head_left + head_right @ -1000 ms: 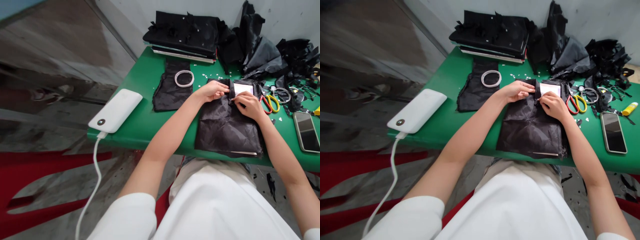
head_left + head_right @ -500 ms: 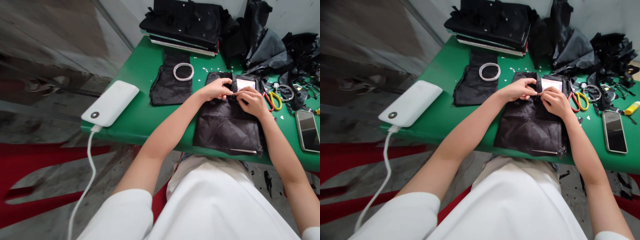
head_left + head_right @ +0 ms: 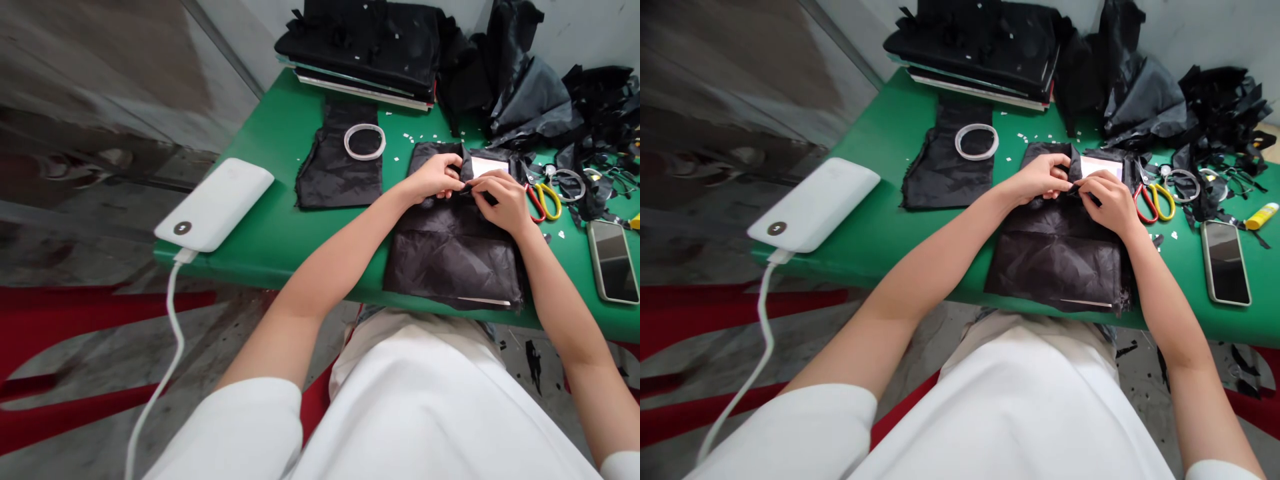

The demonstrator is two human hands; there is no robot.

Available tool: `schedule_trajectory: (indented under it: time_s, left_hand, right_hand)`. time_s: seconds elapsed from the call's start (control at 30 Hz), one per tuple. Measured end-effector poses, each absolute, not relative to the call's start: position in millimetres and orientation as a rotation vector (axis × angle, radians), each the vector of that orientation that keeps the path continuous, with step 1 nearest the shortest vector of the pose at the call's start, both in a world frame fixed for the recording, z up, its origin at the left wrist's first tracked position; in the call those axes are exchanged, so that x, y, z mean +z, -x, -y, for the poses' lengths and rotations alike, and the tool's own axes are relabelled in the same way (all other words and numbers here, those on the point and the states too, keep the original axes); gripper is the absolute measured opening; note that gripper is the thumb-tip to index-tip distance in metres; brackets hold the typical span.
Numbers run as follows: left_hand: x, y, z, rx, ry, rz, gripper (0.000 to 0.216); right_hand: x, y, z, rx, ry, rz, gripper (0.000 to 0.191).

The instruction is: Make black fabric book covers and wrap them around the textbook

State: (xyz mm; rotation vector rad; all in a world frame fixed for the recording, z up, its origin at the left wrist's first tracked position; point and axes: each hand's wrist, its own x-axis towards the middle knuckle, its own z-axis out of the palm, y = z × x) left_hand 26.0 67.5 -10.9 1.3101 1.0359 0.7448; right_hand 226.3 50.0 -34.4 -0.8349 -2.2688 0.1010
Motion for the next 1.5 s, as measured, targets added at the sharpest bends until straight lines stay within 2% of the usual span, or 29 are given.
schedule_trajectory:
  time_s: [0.43,0.63,0.87,1.1,1.27,1.37,1.5]
  left_hand:
    - [-10,-29,-65,0.733,-1.339,-1.086,0.036]
    - [-18,-26,-68,0.772,-1.324,-1.027,0.041]
    - [-19,-25,-66,0.806,-1.306,-0.962,0.047]
    - [-16,-24,-66,0.782,-1.379,-0.959,0.031]
    - [-17,-22,-68,0.784,-1.362,-0.913,0.016]
    - [-16,-22,-67,0.780,-1.373,-0.914,0.016]
    - [-14,-24,-64,0.787,-1.402,-0.932,0.017]
  right_hand:
    - [-34,-219,-49,0.049,0.915,2.251,0.013]
    - [-42,-224,-55,-0.014,0.979,2.227,0.029]
    - [-42,-224,-55,-0.017,0.982,2.240,0.017]
    - [-43,-225,-56,-0.027,0.981,2.200,0.005]
    - [-48,-228,-59,0.063,1.002,2.113,0.010]
    - [-49,-229,-60,0.124,1.014,2.092,0.013]
    - [-47,-228,-59,0.048,1.008,2.096,0.013]
